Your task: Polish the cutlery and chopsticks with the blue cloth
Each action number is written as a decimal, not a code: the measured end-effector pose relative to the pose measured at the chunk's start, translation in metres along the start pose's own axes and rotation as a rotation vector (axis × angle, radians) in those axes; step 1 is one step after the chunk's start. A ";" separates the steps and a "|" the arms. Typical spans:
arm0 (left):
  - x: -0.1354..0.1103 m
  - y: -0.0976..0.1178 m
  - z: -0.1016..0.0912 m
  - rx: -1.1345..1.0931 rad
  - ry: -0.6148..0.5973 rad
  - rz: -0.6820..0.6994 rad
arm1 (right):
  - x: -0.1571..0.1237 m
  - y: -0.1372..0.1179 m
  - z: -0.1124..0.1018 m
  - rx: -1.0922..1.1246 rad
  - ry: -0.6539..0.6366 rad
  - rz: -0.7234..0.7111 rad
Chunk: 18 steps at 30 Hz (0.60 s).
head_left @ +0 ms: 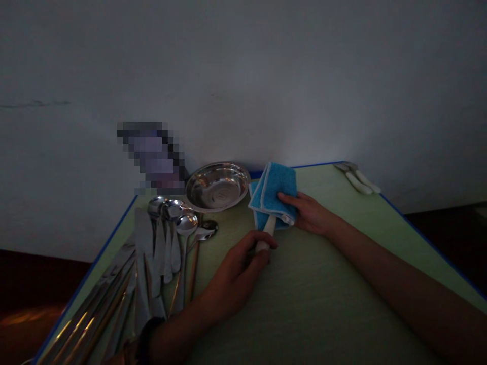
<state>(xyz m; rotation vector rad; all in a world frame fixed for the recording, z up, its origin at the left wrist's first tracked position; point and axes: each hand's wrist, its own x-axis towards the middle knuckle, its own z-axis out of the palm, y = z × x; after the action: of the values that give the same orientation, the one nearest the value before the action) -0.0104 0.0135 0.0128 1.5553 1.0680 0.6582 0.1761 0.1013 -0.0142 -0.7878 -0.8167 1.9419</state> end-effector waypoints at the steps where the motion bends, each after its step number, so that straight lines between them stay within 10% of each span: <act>1: 0.000 -0.001 0.000 -0.012 0.006 -0.002 | 0.000 0.000 0.000 -0.016 -0.011 -0.006; 18: -0.002 -0.009 0.002 -0.463 0.333 0.180 | 0.000 0.002 0.004 0.020 0.044 -0.056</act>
<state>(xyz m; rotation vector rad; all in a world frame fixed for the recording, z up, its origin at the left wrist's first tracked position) -0.0126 0.0107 0.0038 1.1671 0.9324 1.2274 0.1721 0.0992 -0.0136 -0.7849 -0.7833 1.8739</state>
